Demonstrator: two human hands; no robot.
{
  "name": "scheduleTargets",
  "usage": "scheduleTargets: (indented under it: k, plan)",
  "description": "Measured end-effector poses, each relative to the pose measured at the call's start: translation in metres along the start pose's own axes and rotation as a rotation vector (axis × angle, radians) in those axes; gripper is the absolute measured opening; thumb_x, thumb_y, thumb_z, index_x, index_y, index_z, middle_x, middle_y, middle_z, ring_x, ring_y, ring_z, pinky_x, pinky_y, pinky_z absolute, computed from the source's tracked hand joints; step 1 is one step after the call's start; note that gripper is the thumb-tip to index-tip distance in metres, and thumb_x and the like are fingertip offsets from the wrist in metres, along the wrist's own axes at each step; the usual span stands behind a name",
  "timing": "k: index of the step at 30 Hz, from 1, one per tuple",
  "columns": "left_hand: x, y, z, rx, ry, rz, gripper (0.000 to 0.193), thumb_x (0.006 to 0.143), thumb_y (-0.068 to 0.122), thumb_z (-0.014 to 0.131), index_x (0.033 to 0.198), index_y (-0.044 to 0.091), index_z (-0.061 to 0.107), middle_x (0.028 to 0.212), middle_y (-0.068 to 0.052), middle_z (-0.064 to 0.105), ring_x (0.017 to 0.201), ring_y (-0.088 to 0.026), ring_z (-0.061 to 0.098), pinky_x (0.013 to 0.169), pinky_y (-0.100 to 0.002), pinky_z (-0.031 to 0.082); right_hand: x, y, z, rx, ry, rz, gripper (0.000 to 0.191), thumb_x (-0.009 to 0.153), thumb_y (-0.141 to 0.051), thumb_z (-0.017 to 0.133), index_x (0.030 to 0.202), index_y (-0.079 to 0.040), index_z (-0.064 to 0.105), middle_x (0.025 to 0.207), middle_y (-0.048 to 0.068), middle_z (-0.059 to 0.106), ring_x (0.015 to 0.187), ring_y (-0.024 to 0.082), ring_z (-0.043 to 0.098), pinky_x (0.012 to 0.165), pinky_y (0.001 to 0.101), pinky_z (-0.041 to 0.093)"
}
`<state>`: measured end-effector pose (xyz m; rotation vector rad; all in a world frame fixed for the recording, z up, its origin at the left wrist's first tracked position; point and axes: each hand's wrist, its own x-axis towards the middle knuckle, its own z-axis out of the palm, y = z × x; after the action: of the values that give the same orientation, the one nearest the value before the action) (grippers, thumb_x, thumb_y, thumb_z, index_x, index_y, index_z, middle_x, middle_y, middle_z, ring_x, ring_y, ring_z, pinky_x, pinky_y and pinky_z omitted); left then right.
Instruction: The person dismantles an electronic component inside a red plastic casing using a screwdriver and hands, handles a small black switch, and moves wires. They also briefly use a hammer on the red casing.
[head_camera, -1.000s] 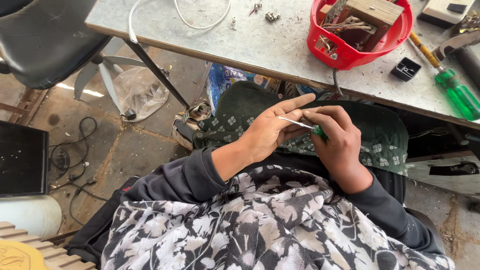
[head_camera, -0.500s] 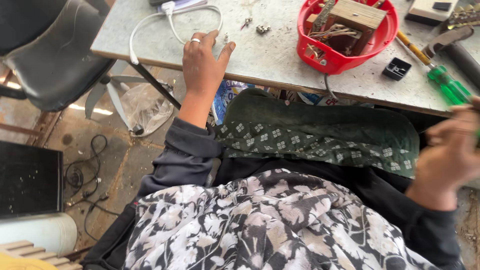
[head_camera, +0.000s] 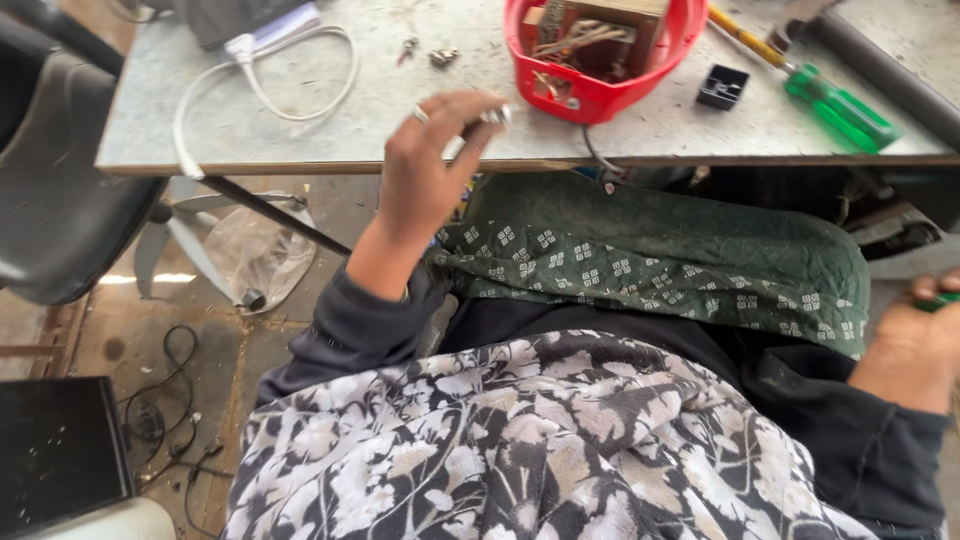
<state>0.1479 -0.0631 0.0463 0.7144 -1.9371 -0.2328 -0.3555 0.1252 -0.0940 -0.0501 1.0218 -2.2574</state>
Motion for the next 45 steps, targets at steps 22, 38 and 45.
scheduleTargets:
  k: [22, 38, 45]
  plan:
    - [-0.038, 0.089, 0.051, -1.710, -0.222, -1.204, 0.033, 0.104, 0.013, 0.066, 0.133, 0.000, 0.061, 0.119, -0.016, 0.072, 0.095, -0.012, 0.072, 0.084, -0.023, 0.062, 0.013, 0.015, 0.014, 0.002, 0.085, 0.016, 0.015, 0.106, -0.020, 0.077, 0.102, -0.012, 0.065, 0.085, 0.002, 0.065, 0.062, 0.015, 0.051, 0.052, 0.0297, 0.037]
    - [-0.051, 0.108, 0.064, -1.264, -0.389, -0.983, 0.026, 0.097, 0.001, 0.072, 0.122, -0.001, 0.062, 0.105, -0.007, 0.070, 0.098, -0.013, 0.070, 0.091, -0.029, 0.060, 0.006, 0.007, 0.027, 0.001, 0.149, -0.175, 0.026, 0.098, -0.016, 0.081, 0.110, -0.008, 0.060, 0.092, 0.005, 0.062, 0.060, 0.014, 0.051, 0.048, 0.0298, 0.036]
    - [-0.056, 0.109, 0.065, -1.196, -0.433, -0.908, 0.026, 0.099, 0.004, 0.072, 0.122, -0.001, 0.063, 0.106, -0.007, 0.070, 0.099, -0.013, 0.069, 0.093, -0.028, 0.058, 0.015, 0.000, 0.028, -0.063, 0.110, -0.099, 0.021, 0.098, -0.019, 0.077, 0.114, -0.010, 0.066, 0.099, 0.004, 0.068, 0.062, 0.013, 0.052, 0.049, 0.0280, 0.036]
